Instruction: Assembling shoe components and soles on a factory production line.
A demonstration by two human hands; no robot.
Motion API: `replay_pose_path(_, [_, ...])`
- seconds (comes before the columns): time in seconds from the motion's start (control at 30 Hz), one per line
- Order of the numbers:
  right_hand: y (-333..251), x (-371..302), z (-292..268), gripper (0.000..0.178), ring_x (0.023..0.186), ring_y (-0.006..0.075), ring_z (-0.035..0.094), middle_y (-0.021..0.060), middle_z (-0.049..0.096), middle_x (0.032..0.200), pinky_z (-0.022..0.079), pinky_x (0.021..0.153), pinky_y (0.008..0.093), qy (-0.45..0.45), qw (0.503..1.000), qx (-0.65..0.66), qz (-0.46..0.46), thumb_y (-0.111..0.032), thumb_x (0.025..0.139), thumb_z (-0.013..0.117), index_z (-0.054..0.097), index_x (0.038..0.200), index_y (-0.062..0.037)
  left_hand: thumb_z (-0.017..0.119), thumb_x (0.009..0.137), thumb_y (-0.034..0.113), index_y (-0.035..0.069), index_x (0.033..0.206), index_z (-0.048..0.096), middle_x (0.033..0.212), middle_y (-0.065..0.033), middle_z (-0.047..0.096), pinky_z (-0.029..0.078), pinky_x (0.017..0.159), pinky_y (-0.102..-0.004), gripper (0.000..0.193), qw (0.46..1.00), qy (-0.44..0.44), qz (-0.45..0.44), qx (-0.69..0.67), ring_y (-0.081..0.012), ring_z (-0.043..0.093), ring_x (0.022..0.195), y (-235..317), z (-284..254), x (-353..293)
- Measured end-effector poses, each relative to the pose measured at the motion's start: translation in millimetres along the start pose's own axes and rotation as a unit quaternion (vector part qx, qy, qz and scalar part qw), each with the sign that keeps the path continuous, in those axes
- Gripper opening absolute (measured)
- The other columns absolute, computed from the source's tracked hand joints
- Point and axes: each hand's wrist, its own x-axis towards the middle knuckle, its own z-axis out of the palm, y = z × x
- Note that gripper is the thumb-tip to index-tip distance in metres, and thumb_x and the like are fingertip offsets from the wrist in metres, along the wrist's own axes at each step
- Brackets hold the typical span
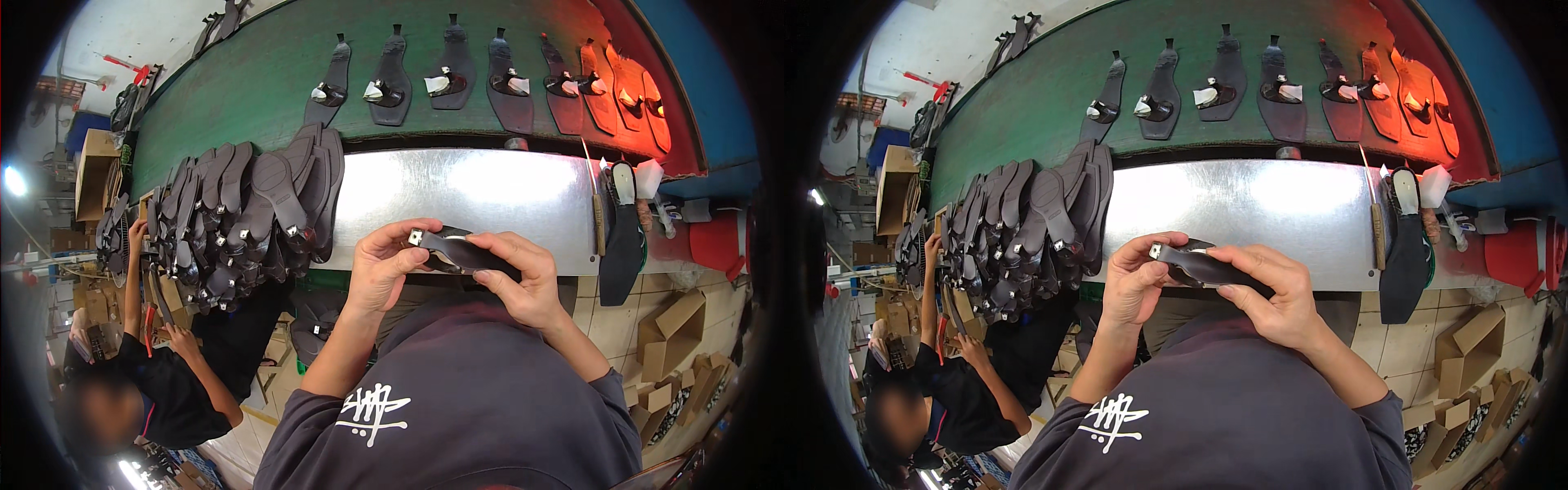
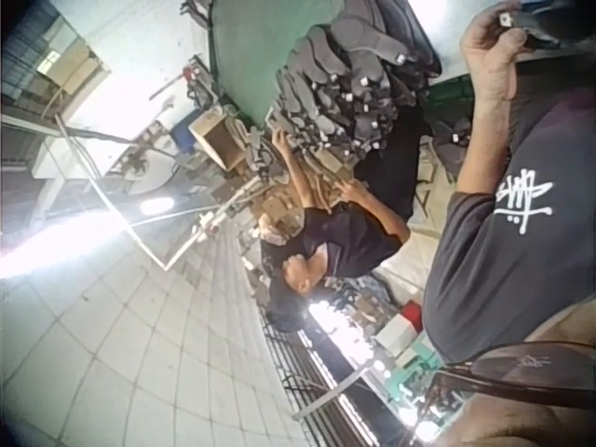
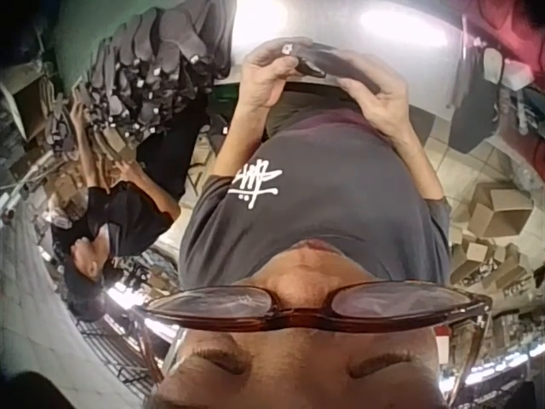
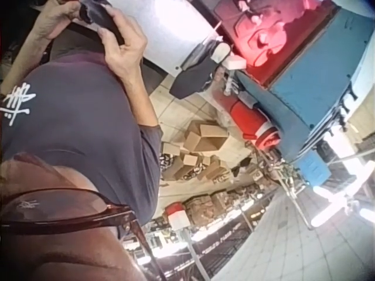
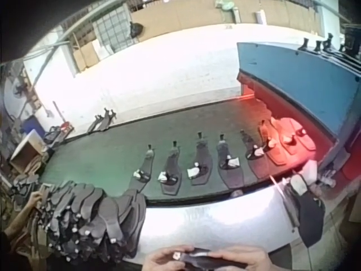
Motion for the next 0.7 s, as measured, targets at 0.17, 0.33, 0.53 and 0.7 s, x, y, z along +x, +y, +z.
replay_pose_path(0.17, [2, 0, -2, 0.04, 0.084, 0.0208, 0.064, 0.0129, 0.067, 0.095, 0.049, 0.077, 0.0287, -0.002, 1.0, -0.024, -0.012, 0.006, 0.075, 0.065, 0.064, 0.115, 0.001, 0.068, 0.08, -0.004, -0.006, 0.113, 0.062, 0.116, -0.0187, 0.062, 0.058, 0.078, -0.0312, 0.034, 1.0, 0.005, 0.002, 0.001, -0.0206, 0.065, 0.095, -1, 2, 0])
replay_pose_path(0.33, [-2, -1, -4, 0.041, 0.075, 0.0205, 0.061, 0.0121, 0.065, 0.089, 0.048, 0.069, 0.0288, -0.007, 0.997, -0.08, -0.023, 0.004, 0.076, 0.066, 0.064, 0.116, -0.0002, 0.07, 0.077, -0.007, -0.005, 0.111, 0.064, 0.117, -0.0182, 0.062, 0.056, 0.079, -0.0289, 0.034, 0.999, 0.023, 0.021, 0.037, -0.0198, 0.064, 0.099, -3, 3, -3])
replay_pose_path(0.53, [-6, 3, -6, 0.042, 0.068, 0.0194, 0.058, 0.011, 0.062, 0.082, 0.046, 0.062, 0.0284, -0.008, 0.995, -0.095, -0.034, 0.004, 0.076, 0.065, 0.065, 0.117, -0.0032, 0.069, 0.075, -0.011, -0.003, 0.111, 0.066, 0.119, -0.021, 0.061, 0.055, 0.082, -0.0286, 0.037, 0.992, -0.003, 0.074, 0.101, -0.0236, 0.061, 0.108, -6, -2, -2])
replay_pose_path(0.7, [-10, 6, -9, 0.042, 0.071, 0.0214, 0.058, 0.0115, 0.062, 0.083, 0.046, 0.064, 0.03, -0.047, 0.992, -0.119, -0.015, 0.006, 0.074, 0.064, 0.065, 0.115, -0.0017, 0.066, 0.074, -0.016, 0.002, 0.115, 0.066, 0.123, -0.0268, 0.058, 0.053, 0.088, -0.0316, 0.045, 0.977, -0.063, 0.154, 0.132, -0.0286, 0.06, 0.111, -10, -6, 1])
